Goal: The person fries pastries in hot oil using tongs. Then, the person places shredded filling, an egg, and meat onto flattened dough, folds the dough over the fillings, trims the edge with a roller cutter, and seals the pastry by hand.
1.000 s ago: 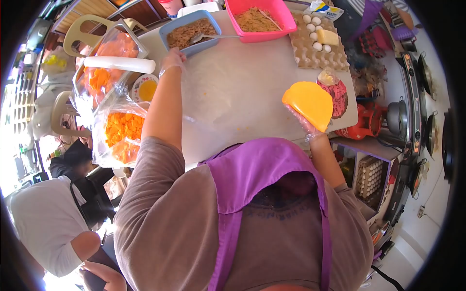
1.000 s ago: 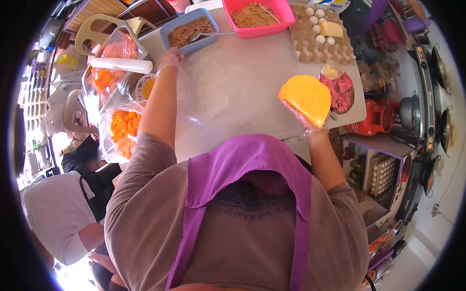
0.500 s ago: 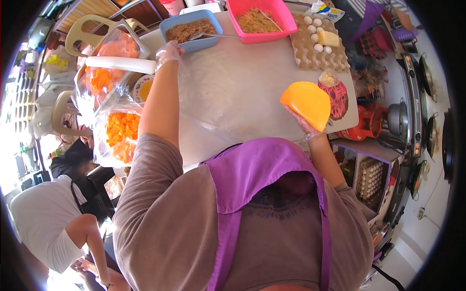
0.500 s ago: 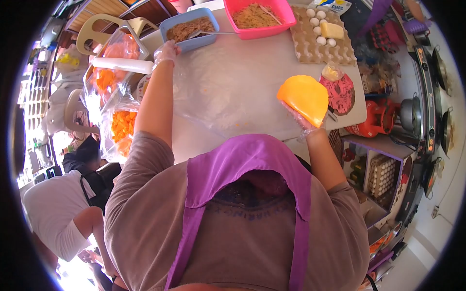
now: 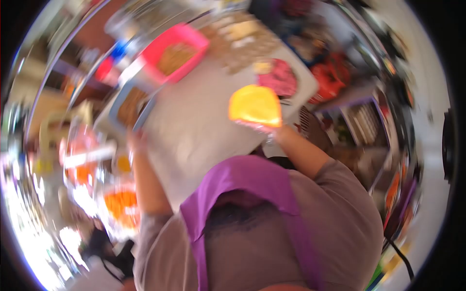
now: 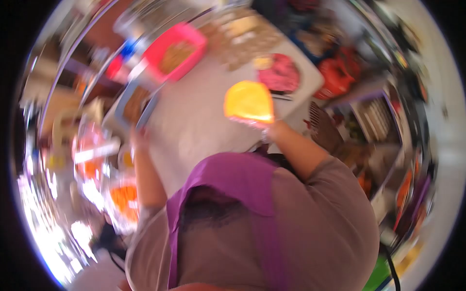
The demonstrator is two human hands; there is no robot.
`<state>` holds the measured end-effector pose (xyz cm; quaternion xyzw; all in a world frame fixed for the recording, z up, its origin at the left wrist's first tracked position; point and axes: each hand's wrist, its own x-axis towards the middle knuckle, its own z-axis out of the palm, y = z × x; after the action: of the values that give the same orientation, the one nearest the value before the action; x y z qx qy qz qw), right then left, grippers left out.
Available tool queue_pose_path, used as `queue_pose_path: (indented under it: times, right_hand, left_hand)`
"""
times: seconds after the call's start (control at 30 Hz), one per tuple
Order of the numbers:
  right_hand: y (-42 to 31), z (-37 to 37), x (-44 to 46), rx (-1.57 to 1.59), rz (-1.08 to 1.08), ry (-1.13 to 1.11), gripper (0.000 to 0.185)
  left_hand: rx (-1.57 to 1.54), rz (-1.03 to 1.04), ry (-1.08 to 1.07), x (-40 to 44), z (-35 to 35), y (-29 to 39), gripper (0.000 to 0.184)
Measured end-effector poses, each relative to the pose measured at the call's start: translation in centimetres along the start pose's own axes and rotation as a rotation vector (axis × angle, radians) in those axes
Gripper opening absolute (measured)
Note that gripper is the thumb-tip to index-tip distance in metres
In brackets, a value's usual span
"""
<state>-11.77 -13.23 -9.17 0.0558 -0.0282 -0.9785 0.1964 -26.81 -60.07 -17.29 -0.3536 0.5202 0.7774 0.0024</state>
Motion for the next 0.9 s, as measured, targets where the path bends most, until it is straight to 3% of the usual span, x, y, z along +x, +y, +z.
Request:
queue_pose_path:
  times: [0.03, 0.07, 0.13, 0.2, 0.33, 0.43, 0.53, 0.6, 0.77, 0.8, 0.9]
  right_hand:
    - [-0.2, -0.2, -0.4, -0.116, -0.163, 0.236, 0.052]
    - [0.0, 1.2, -0.8, -0.046, -0.09, 0.204, 0.051]
    - [0.5, 5.8, -3.3, -0.012, -0.205, 0.322, 0.047]
    - [-0.9, 6.0, -5.2, 0.122, -0.224, 0.374, 0.045]
    - [-4.2, 8.1, -10.6, 0.146, -0.36, 0.219, 0.045]
    - [-7.7, 8.6, -14.4, 0.145, -0.388, 0.129, 0.048]
    - [-12.3, 8.7, -18.9, 0.05, -0.447, -0.024, 0.054]
    - [-16.5, 10.4, -22.3, 0.066, -0.412, -0.079, 0.053]
    - [-24.9, 12.9, -30.7, -0.16, -0.553, -0.148, 0.049]
    - [-26.3, 13.1, -32.2, -0.231, -0.606, -0.101, 0.049]
    - [-29.3, 13.8, -35.9, -0.49, -0.81, 0.078, 0.051]
  left_hand:
    - [0.04, -0.01, -0.098, 1.5, -2.1, -1.4, 0.063]
    - [0.052, -0.143, -0.137, 0.0, -2.2, -0.8, 0.063]
    - [0.163, -0.245, -0.38, -3.2, -1.2, -0.8, 0.068]
    - [0.353, -0.308, -0.751, -10.0, 2.2, -0.5, 0.073]
    - [0.456, -0.438, -1.074, -21.4, 11.3, -3.5, 0.088]
    - [0.442, -0.421, -1.33, -30.6, 20.1, -5.4, 0.104]
    - [0.554, -0.345, -1.45, -35.7, 27.7, -10.1, 0.114]
    - [0.537, -0.27, -1.493, -39.8, 33.2, -13.0, 0.102]
    - [0.413, -0.094, -1.33, -50.9, 45.9, -20.1, 0.069]
    - [0.328, -0.166, -1.297, -54.3, 48.3, -20.3, 0.061]
    - [0.387, 0.062, -1.444, -56.8, 53.8, -25.7, 0.06]
